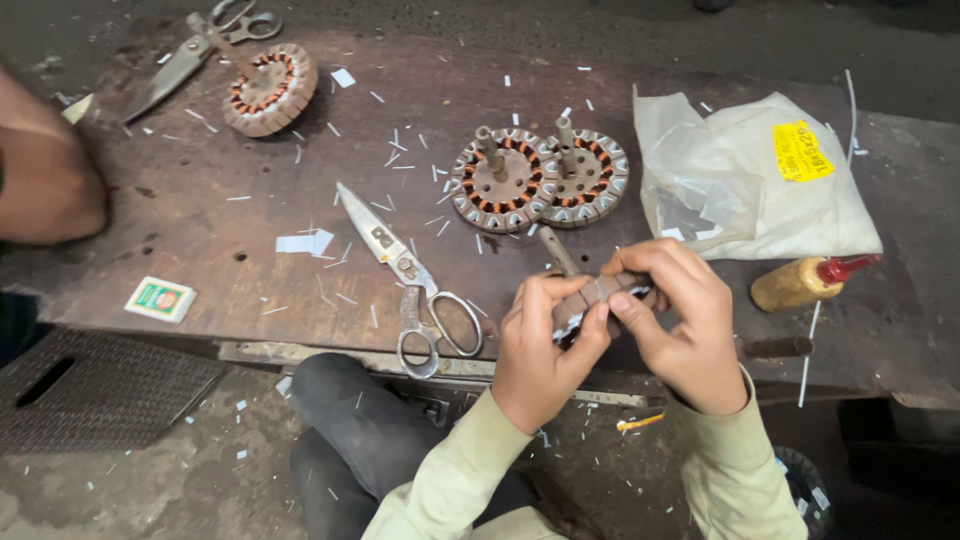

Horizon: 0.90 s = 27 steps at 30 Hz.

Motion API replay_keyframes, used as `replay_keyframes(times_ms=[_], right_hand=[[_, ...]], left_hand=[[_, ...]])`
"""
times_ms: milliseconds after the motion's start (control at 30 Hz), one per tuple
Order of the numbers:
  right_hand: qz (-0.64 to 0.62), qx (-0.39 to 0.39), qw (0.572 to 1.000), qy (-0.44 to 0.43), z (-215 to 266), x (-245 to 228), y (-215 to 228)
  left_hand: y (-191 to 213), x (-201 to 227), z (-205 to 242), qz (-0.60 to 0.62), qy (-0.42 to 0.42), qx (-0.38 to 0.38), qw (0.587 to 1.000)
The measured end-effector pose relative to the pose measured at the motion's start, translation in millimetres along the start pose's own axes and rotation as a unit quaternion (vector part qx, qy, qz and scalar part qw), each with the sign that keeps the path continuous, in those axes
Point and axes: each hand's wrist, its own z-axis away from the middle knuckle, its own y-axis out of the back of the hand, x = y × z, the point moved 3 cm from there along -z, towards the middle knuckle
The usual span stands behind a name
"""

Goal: The person cuts small rectangular pieces of white insulating material using scissors and inserts them into the slots of a copper-wound stator. The person repeats this process for multiple stators placed on a metal workbench.

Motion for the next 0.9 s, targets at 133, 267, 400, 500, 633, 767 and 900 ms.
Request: replay_keyframes(times_ms=[133,267,400,500,633,767,900], right_hand=[[0.003,-0.020,1.000,-0.016,-21,-4,-13],[0.025,-0.039,0.999,-0.007,-36,4,-23],[0.020,-0.059,0.998,-0.027,-45,18,-32],[0.005,-0.061,0.998,-0.016,-50,13,-36],[0.026,0.086,0.996,0.016,-16,-20,-34],[0.027,0.128,0.991,-0.018,47,-55,-98],[0.075,0.077,0.991,0.076,52,-70,-161]], left_hand=[[0,-14,-12,0.136,0.092,0.012,0.986],[1,-29,-23,0.138,0.120,0.027,0.983],[7,-38,-29,0.143,0.169,0.015,0.975],[23,-37,-37,0.180,0.192,-0.043,0.964],[92,-34,-33,-0.087,0.077,0.093,0.989],[201,-65,-42,-0.395,0.007,0.211,0.894],[239,-113,-48,-0.467,0.113,0.172,0.860]])
